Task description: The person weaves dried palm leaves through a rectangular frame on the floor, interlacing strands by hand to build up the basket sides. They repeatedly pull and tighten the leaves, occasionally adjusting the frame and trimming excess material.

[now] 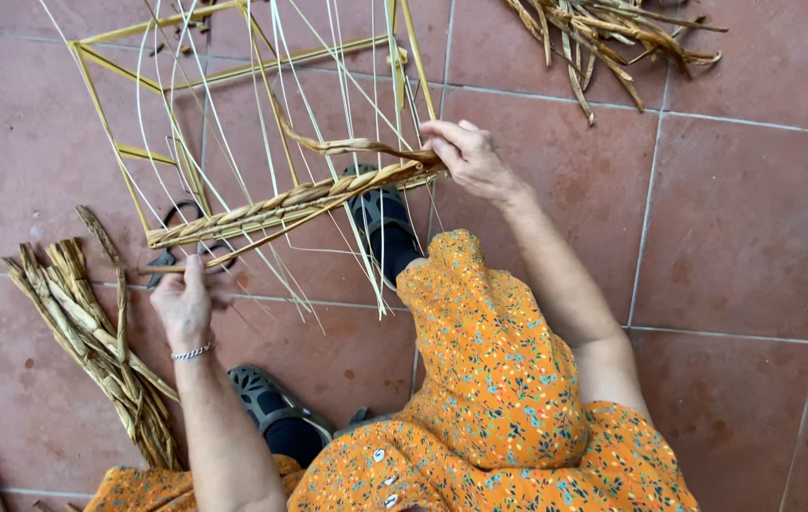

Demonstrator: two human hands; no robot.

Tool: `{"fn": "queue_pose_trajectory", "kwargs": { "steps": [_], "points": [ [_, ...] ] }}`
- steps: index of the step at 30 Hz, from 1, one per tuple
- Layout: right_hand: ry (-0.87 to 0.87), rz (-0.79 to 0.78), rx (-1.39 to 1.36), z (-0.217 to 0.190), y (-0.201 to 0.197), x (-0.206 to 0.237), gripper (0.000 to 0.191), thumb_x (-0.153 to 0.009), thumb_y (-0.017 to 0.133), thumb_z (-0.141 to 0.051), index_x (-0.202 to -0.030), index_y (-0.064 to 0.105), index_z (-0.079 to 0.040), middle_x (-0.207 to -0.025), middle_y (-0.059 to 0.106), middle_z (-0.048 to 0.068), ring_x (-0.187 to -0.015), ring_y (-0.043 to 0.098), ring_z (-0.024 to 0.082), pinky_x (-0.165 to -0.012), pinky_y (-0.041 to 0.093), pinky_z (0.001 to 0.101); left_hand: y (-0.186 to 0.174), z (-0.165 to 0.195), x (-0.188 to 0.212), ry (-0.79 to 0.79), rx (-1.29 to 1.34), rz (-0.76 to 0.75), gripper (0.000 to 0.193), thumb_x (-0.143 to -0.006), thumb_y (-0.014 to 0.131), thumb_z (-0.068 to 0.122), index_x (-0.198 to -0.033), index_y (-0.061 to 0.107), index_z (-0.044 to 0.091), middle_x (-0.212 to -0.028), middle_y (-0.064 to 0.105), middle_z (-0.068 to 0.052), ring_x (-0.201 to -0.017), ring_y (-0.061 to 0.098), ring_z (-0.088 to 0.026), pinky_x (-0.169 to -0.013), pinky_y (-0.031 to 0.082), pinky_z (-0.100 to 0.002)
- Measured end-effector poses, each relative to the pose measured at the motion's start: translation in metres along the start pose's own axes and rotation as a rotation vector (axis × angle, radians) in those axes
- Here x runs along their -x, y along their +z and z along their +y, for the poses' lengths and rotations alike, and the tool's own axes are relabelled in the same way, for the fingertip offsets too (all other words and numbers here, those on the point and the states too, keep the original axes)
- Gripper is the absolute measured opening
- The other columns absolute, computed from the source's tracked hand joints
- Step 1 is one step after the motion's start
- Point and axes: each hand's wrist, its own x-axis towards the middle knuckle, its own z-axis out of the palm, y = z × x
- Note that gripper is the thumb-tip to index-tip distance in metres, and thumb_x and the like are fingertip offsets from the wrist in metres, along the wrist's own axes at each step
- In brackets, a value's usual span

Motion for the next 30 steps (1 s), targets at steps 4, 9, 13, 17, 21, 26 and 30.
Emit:
{"fn": "queue_pose_trajectory", "kwargs": {
  "steps": [4,9,13,17,21,26,30],
  "points": [
    [0.017,-0.184,-0.077,-0.048,-0.094,0.009,0.041,-0.088,0.078,-0.01,-0.126,0.067,-0.003,-0.126,0.063,0.014,-0.088,0.068,0.016,-0.074,0.059,0.0282,-0.015,0.02,-0.002,-0.181,-0.189,-0.054,0.055,-0.115,0.052,0.039,-0.088,0.072,-0.004,-0.06,0.065,-0.013,-0.042,0.054,-0.016,-0.039,0.04,-0.027],
    [-0.344,0.74,0.103,-0.13,-0.169,0.053,0.039,-0.089,0.077,-0.008,-0.126,0.067,-0.004,-0.124,0.065,0.011,-0.084,0.066,0.014,-0.071,0.057,0.0275,0.004,0.041,0.007,0.282,0.099,-0.114,0.027,-0.114,0.06,0.02,-0.102,0.072,0.0,-0.083,0.071,-0.008,-0.067,0.066,-0.011,-0.058,0.052,-0.022],
    [-0.602,1.06,0.147,-0.177,-0.17,0.074,0.037,-0.09,0.077,-0.006,-0.125,0.067,-0.005,-0.123,0.066,0.01,-0.081,0.064,0.013,-0.069,0.056,0.027,0.081,0.058,0.015,0.713,-0.122,-0.204,0.011,-0.106,0.068,0.01,-0.108,0.074,0.0,-0.107,0.069,-0.01,-0.094,0.066,-0.013,-0.08,0.056,-0.027],
    [-0.013,0.387,0.128,-0.122,-0.102,0.019,0.036,-0.09,0.076,-0.004,-0.125,0.068,-0.006,-0.121,0.068,0.008,-0.078,0.062,0.011,-0.067,0.054,0.0264,0.139,0.075,0.029,0.976,-0.569,-0.268,0.026,-0.089,0.079,0.014,-0.112,0.075,0.003,-0.118,0.066,-0.011,-0.111,0.056,-0.028,-0.095,0.047,-0.042],
    [-0.04,-0.034,-0.078,-0.056,-0.035,0.005,0.05,-0.083,0.073,0.0,-0.132,0.063,-0.002,-0.129,0.064,0.013,-0.09,0.065,0.014,-0.073,0.057,0.0284,0.16,0.071,0.026,1.08,-0.73,-0.238,0.038,-0.076,0.081,0.016,-0.112,0.075,0.005,-0.107,0.067,-0.011,-0.104,0.056,-0.029,-0.086,0.045,-0.047],
    [-0.065,-0.111,0.164,-0.022,-0.019,0.001,0.028,-0.093,0.071,-0.001,-0.12,0.074,-0.007,-0.1,0.077,0.007,-0.092,0.067,0.018,-0.081,0.056,0.0359,0.166,0.044,0.022,0.992,-0.801,-0.426,0.009,-0.092,0.076,0.012,-0.102,0.076,0.014,-0.092,0.066,-0.003,-0.093,0.06,-0.023,-0.079,0.05,-0.039],
    [0.386,-0.143,-0.236,-0.017,-0.015,-0.006,0.016,-0.101,0.058,-0.004,-0.113,0.069,-0.002,-0.094,0.075,0.005,-0.089,0.073,0.013,-0.079,0.061,0.0314,0.171,0.038,0.04,1.054,-0.75,-0.618,0.01,-0.084,0.075,0.014,-0.094,0.076,0.012,-0.086,0.065,-0.007,-0.087,0.064,-0.029,-0.073,0.054,-0.042]
  ]
}}
